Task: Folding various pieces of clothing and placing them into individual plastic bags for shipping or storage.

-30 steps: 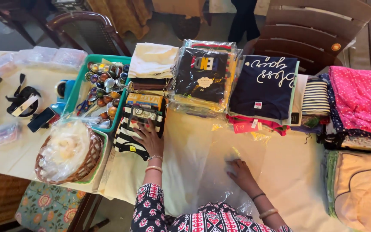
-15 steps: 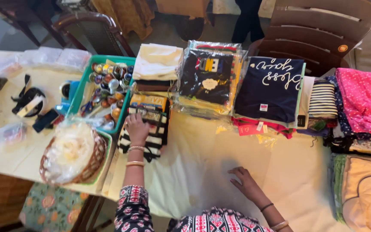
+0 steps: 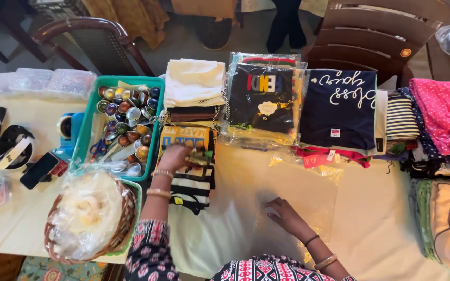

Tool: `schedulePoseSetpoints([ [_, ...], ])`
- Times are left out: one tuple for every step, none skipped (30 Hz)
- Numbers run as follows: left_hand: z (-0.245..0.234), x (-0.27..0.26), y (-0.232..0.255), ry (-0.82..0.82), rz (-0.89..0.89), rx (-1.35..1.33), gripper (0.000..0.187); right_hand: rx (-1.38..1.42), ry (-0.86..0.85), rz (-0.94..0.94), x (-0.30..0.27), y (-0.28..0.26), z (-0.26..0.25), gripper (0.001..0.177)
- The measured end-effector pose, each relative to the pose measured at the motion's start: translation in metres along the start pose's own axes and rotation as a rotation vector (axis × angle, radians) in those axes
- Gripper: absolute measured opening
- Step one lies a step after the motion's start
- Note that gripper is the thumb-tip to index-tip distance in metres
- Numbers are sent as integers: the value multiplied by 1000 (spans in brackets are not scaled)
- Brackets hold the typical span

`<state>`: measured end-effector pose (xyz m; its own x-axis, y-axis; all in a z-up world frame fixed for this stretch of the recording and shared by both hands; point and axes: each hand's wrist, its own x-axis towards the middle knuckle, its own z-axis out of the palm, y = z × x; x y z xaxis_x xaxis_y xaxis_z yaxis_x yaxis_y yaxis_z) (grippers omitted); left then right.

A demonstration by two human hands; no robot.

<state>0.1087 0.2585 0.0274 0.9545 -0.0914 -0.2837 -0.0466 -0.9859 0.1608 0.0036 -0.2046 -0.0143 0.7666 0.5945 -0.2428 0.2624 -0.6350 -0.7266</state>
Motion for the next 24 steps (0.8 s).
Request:
schedulePoseSetpoints([
  [5,-6,-1,81,86,50,33,25,2,-5,4,-5,-2,34],
  [-3,-20,6,83,88,47,33,22,3,-3,12,-3,-1,34],
  [-11,-36,12,235,179,40,27,26,35,-39,19,-1,3,33],
  [-18,-51,18,387,270,33,26,29,67,-74,26,2,6,33],
  [-16,-64,17,379,270,31,26,34,63,-69,33,-2,6,33],
  [-14,-77,17,371,269,-8,30,87,75,-73,41,-5,6,32],
  [-13,-91,16,367,264,-46,34,138,87,-82,50,-9,5,31],
  [-22,-103,19,363,260,-47,34,140,82,-81,59,-14,5,31],
  [-30,-119,23,404,303,-94,35,212,84,-50,67,-19,7,30],
  [-39,-135,27,446,345,-141,36,284,86,-19,74,-25,9,29],
  [-41,-149,28,444,334,-139,36,287,77,-24,83,-26,16,29],
  [-43,-164,29,352,274,-128,38,369,78,-47,92,-27,23,30],
  [-46,-178,30,264,214,-117,40,449,81,-71,102,-28,29,31],
  [-48,-192,33,266,205,-114,40,450,74,-78,109,-33,34,31],
  [-50,-207,37,195,189,-117,42,489,70,-105,116,-38,40,34],
  [-51,-222,40,125,173,-120,44,529,65,-131,122,-43,46,37],
  [-61,-234,45,123,164,-121,44,531,56,-133,122,-62,42,37],
  [-71,-247,50,87,178,-219,46,528,-28,-227,121,-82,38,43],
  [-80,-259,55,51,192,-319,49,524,-114,-318,120,-100,34,49],
  [-87,-259,57,49,183,-323,49,527,-124,-317,116,-110,48,49],
  [-94,-259,59,-44,251,-378,48,718,-320,-306,112,-121,60,61],
  [-102,-259,61,-136,320,-433,48,906,-519,-290,108,-132,73,72],
  [-99,-247,57,-133,315,-433,48,905,-524,-293,104,-132,94,72],
  [-96,-236,52,-362,154,-393,51,989,-667,-174,99,-132,115,75],
])
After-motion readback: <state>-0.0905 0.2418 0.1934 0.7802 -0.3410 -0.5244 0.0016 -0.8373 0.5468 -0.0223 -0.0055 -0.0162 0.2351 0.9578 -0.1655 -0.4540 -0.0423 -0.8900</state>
